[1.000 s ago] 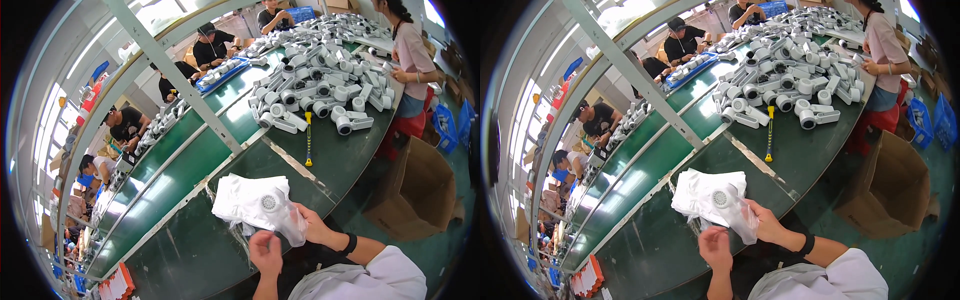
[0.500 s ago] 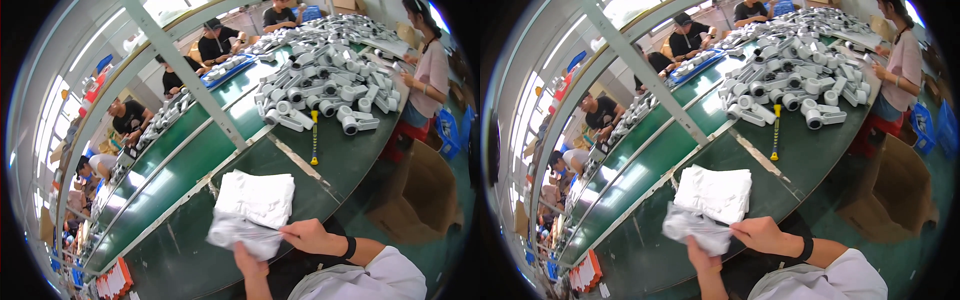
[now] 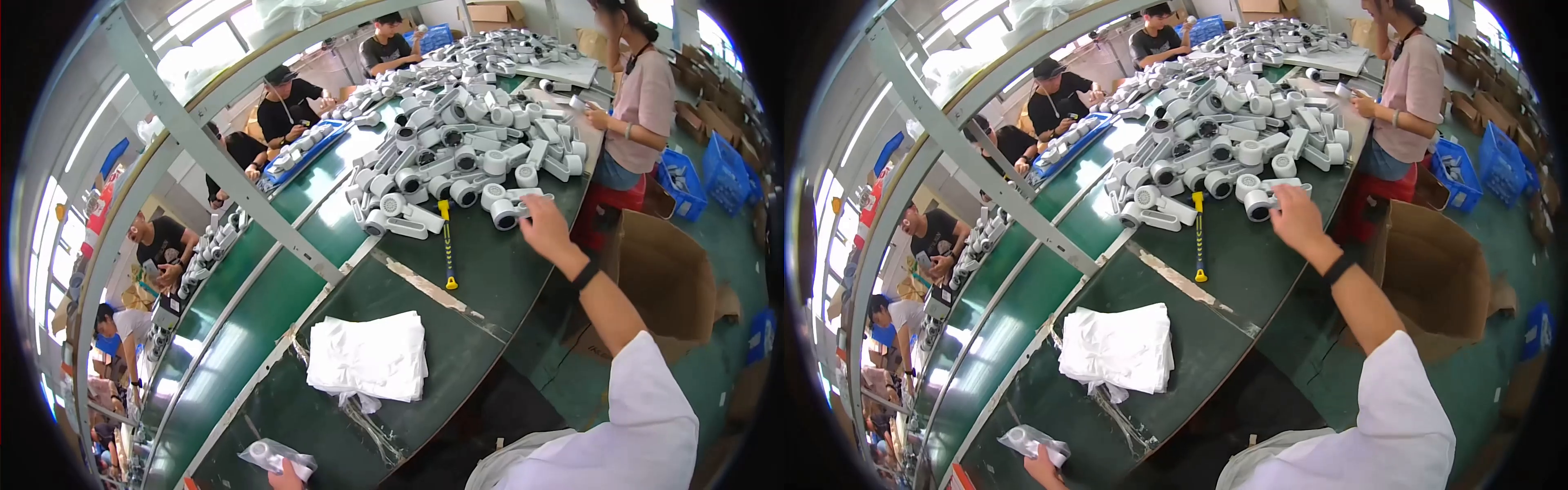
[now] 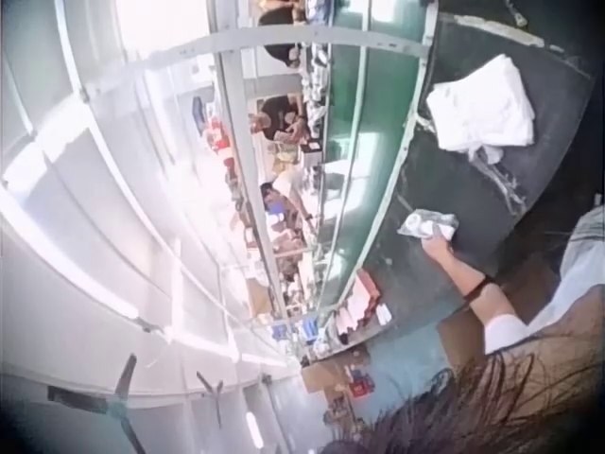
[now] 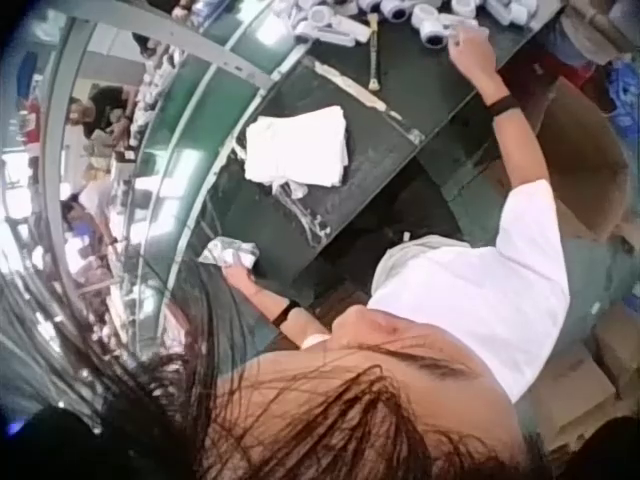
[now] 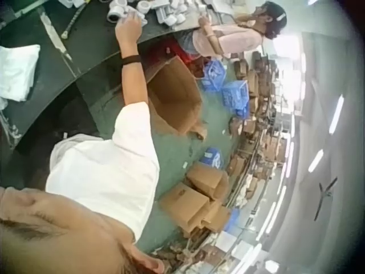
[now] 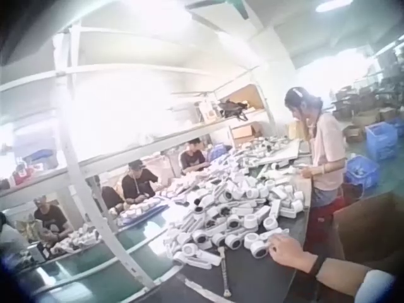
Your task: The person picks up a fan, slides it into a plastic bag, and places the bagged fan into a cardboard box, repeating this for a second fan. The person then picks up a third fan and begins sliding it into another plastic bag.
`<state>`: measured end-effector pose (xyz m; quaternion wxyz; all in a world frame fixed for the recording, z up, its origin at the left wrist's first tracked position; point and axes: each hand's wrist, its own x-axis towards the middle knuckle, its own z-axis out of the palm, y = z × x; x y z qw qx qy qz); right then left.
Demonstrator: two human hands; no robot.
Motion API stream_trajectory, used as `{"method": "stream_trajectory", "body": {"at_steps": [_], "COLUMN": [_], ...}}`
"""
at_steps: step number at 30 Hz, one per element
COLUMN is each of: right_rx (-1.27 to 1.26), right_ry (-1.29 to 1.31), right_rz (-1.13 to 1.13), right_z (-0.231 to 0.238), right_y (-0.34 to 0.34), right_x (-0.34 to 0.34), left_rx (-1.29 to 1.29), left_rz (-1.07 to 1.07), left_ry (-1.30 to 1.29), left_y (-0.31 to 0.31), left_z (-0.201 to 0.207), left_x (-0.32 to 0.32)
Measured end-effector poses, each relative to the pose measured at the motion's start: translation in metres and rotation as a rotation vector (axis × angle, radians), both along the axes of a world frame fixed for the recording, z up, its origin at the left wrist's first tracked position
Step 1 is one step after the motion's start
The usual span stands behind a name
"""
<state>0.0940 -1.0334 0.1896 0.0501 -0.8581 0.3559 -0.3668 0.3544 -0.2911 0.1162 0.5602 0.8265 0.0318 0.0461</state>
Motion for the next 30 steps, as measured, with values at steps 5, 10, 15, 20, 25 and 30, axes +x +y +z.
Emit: {"method": "stream_trajectory", "body": {"at_steps": [5,10,15,20,25,30], "right_rx": [-0.006,0.102,0.007,1.133,1.286,1.358], "right_ry": [0.432,0.436,0.107,-0.307,-0.411,-0.404], "right_rz": [-0.067,0.060,0.209,0.652,0.788,0.772], "right_z": [-0.027,-0.023,0.009,0.022,0.017,0.010], "right_y": [-0.045,-0.033,0.019,0.115,0.181,0.217], "right_x": [-0.007,-0.001,-0.012,-0.001,-0.021,-0.007], "left_rx": [0.954,0.301,0.373,0.587,0.566,0.513], "left_rz": [0.477,-0.052,-0.834,-0.838,-0.868,-0.848], "left_ry": [-0.145,-0.428,-0.688,-0.677,-0.593,-0.585], "left_y": [-0.056,-0.172,-0.296,-0.321,-0.333,-0.332], "left_z": [0.071,0.119,0.117,0.090,0.093,0.089], "left_x": [-0.041,-0.089,-0.116,-0.102,-0.102,-0.097]}}
